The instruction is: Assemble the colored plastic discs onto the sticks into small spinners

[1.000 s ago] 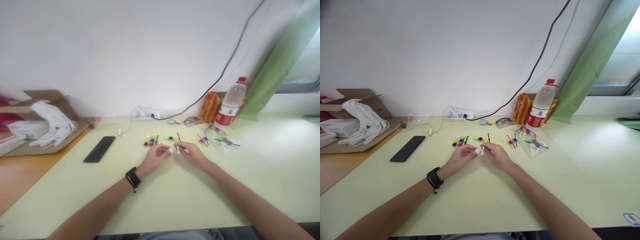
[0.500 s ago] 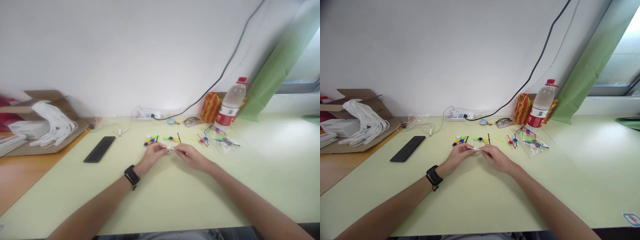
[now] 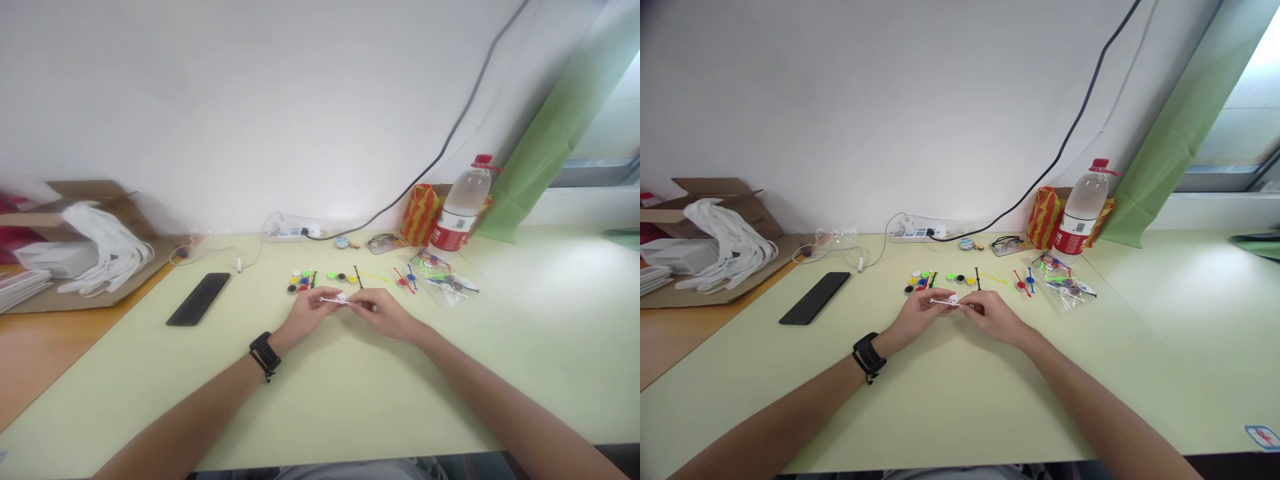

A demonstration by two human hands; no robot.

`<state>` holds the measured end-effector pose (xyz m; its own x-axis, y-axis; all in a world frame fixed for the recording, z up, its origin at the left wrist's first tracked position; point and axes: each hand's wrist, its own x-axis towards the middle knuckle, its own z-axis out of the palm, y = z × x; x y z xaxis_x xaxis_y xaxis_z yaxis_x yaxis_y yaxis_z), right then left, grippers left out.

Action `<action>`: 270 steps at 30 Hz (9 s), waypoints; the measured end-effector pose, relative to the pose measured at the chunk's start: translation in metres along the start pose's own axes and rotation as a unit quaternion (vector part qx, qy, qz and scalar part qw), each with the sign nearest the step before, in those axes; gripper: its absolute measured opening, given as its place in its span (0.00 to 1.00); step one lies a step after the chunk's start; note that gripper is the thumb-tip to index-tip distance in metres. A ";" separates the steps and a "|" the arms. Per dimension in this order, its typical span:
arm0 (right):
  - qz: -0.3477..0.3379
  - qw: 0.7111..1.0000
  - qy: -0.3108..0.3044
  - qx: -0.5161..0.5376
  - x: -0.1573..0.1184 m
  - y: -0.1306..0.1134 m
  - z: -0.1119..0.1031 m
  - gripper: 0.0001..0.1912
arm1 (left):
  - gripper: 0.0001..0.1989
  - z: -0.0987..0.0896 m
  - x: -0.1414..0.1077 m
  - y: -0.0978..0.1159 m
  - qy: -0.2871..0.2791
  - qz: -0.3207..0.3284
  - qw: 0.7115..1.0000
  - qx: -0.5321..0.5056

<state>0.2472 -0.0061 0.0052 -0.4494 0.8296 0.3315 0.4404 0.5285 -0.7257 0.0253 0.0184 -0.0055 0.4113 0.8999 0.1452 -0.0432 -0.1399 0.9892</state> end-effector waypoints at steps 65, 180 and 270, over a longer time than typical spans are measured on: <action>0.071 0.986 -0.073 0.136 -0.002 -0.013 -0.011 0.34 | 0.17 -0.008 0.001 0.004 -0.022 -0.042 0.998 -0.036; 0.092 0.983 0.031 0.154 0.000 -0.003 -0.006 0.22 | 0.17 -0.005 -0.001 -0.001 -0.015 -0.014 1.000 -0.014; 0.135 0.983 0.032 0.117 0.001 0.000 -0.003 0.37 | 0.17 -0.004 -0.003 0.003 -0.025 -0.019 0.999 -0.020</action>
<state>0.2491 -0.0053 0.0074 -0.2874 0.9476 0.1395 0.3427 0.2377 -0.9089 0.0203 0.0163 -0.0028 0.4582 0.8823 0.1077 -0.0634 -0.0884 0.9941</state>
